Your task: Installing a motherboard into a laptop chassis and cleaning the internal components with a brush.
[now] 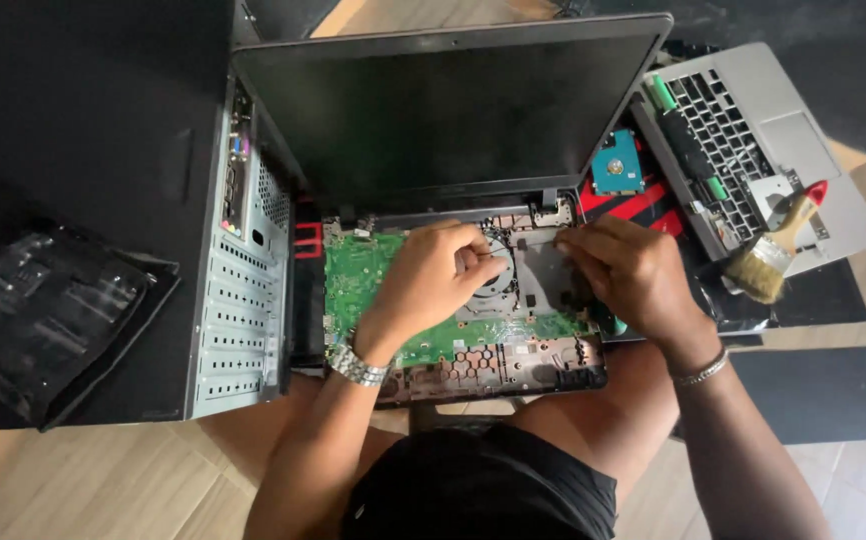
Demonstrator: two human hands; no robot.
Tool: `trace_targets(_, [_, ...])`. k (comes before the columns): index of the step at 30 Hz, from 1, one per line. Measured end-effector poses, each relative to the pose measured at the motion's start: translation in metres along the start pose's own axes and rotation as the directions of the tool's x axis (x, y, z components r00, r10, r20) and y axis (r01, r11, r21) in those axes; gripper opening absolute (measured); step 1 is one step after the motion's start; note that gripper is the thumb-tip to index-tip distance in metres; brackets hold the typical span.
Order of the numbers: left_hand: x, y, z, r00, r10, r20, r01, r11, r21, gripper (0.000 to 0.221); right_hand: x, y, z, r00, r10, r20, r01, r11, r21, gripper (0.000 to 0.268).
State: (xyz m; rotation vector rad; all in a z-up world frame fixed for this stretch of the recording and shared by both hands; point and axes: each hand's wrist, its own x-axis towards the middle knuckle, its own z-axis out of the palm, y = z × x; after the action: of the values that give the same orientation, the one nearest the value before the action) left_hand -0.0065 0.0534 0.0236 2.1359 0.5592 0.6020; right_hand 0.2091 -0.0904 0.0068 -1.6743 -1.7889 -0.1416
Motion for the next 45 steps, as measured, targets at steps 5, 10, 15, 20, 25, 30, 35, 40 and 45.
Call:
trace_targets(5, [-0.002, -0.001, -0.007, 0.999, 0.035, 0.033, -0.034, 0.999, -0.032, 0.015, -0.004, -0.012, -0.007, 0.997, -0.058, -0.051, 0.053, 0.994, -0.096, 0.011])
trace_targets(10, [-0.013, -0.003, -0.006, 0.998, 0.061, 0.016, -0.061, 0.998, -0.031, 0.011, -0.009, -0.013, -0.003, 0.981, -0.149, -0.125, 0.134, 0.983, -0.122, 0.013])
trace_targets(15, [-0.031, -0.012, 0.015, 0.989, 0.139, 0.043, -0.14, 0.99, 0.003, 0.007, 0.006, -0.021, -0.004, 0.974, -0.214, -0.074, 0.206, 0.973, -0.106, 0.019])
trace_targets(20, [-0.051, 0.011, 0.019, 0.986, 0.155, -0.056, -0.16, 0.982, -0.104, 0.006, 0.02, -0.025, 0.015, 0.941, -0.334, 0.047, 0.333, 0.942, 0.033, 0.017])
trace_targets(25, [-0.066, -0.004, 0.023, 0.988, 0.026, -0.149, -0.061, 0.97, -0.235, 0.01, 0.028, -0.035, 0.023, 0.895, -0.417, 0.159, 0.356, 0.883, 0.307, 0.014])
trace_targets(30, [-0.066, -0.002, 0.017, 0.967, -0.122, -0.224, 0.049, 0.951, -0.305, 0.017, 0.029, -0.026, 0.025, 0.901, -0.413, 0.134, 0.345, 0.869, 0.354, 0.012])
trace_targets(35, [-0.064, -0.012, 0.022, 0.971, -0.143, -0.189, 0.101, 0.971, -0.215, 0.019, 0.025, -0.02, 0.026, 0.891, -0.449, 0.066, 0.409, 0.858, 0.311, 0.02])
trace_targets(40, [-0.064, -0.008, 0.019, 0.979, -0.139, -0.15, 0.111, 0.976, -0.185, 0.02, 0.023, -0.02, 0.024, 0.887, -0.456, 0.075, 0.411, 0.852, 0.324, 0.015])
trace_targets(45, [-0.072, 0.0, 0.0, 0.991, 0.132, -0.036, -0.132, 0.991, 0.01, 0.022, 0.024, -0.01, 0.028, 0.888, -0.42, 0.187, 0.379, 0.899, 0.22, 0.007])
